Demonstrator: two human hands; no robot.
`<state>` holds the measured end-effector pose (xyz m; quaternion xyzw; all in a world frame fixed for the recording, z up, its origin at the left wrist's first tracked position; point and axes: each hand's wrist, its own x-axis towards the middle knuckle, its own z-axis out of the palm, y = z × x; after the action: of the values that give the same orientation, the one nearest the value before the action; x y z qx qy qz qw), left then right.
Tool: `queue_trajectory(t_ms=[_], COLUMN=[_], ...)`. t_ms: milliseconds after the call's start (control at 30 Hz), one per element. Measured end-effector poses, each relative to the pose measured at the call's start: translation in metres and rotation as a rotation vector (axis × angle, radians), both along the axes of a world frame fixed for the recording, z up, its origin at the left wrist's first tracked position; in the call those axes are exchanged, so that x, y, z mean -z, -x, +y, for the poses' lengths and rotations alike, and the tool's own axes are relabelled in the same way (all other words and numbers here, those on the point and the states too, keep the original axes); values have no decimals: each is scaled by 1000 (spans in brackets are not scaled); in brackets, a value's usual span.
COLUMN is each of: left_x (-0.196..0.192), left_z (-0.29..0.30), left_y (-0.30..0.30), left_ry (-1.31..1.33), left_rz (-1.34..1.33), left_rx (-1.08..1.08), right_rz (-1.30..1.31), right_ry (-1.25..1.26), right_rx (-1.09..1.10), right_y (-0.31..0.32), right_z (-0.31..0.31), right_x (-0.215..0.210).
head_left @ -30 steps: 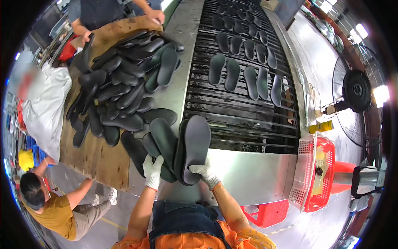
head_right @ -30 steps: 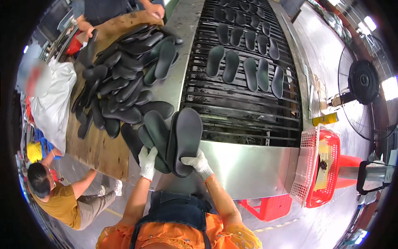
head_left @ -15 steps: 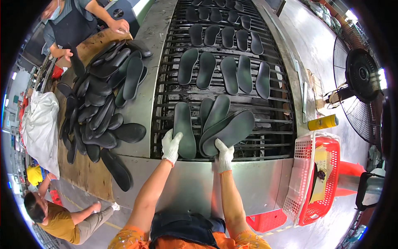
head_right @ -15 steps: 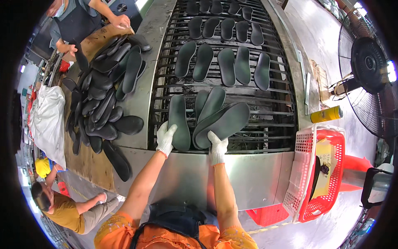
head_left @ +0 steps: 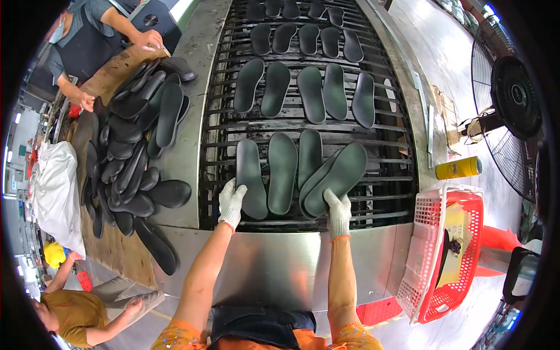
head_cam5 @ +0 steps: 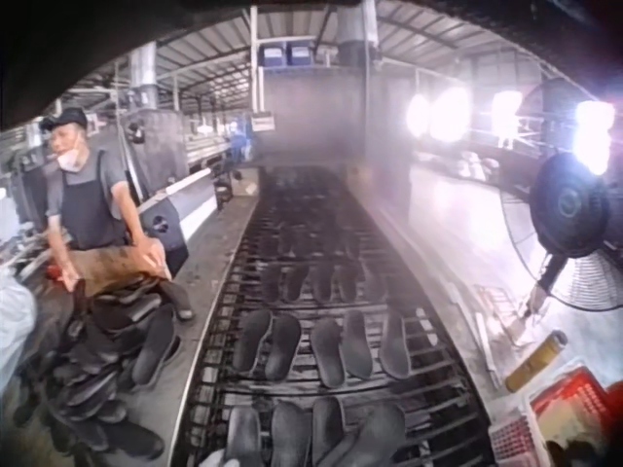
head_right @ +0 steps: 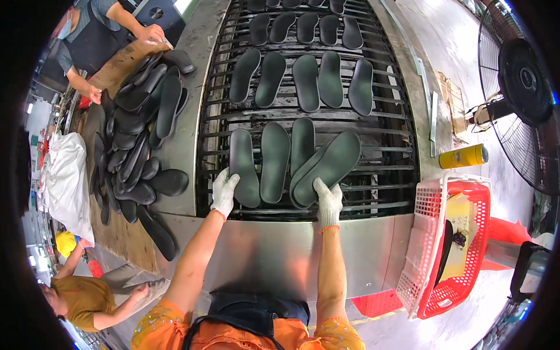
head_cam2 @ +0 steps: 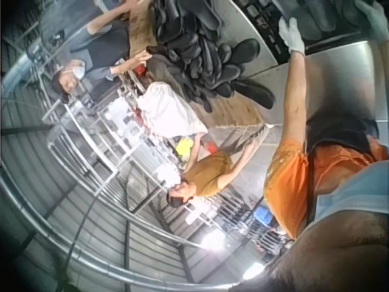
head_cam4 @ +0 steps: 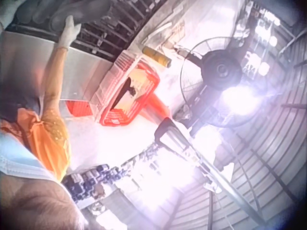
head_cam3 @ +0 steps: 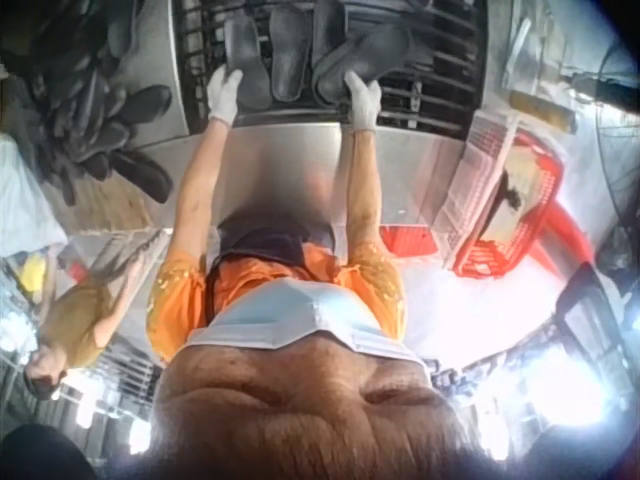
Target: The person removes black slippers from a large green sack and places them one by one onto a metal conveyor belt. A coworker assists by holding the sack open and also placing slippers onto the belt. The slippers accumulate in rows on the moving belt throughout the clip.
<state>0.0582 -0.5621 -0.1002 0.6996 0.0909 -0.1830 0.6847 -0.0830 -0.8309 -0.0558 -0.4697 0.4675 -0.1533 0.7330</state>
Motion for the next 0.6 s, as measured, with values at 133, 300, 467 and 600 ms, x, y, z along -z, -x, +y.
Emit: queue_trajectory(t_ms=[133,300,467,600], left_x=[-10,-14,-4,-17], left_z=[7,5,16,18], left_y=[-4,-4,-2,7], left_ry=[1,42,-56,-51], left_rz=[20,18,17,131], left_rx=[48,50,-8,-81], right_rz=[165,471,618,543], right_ry=[215,581,683,887], right_rx=[-41,-163,-176,11], right_y=[-3,-6,-10,7], right_z=[-30,-80,-103,-140], right_x=[-8,-1,-7,26])
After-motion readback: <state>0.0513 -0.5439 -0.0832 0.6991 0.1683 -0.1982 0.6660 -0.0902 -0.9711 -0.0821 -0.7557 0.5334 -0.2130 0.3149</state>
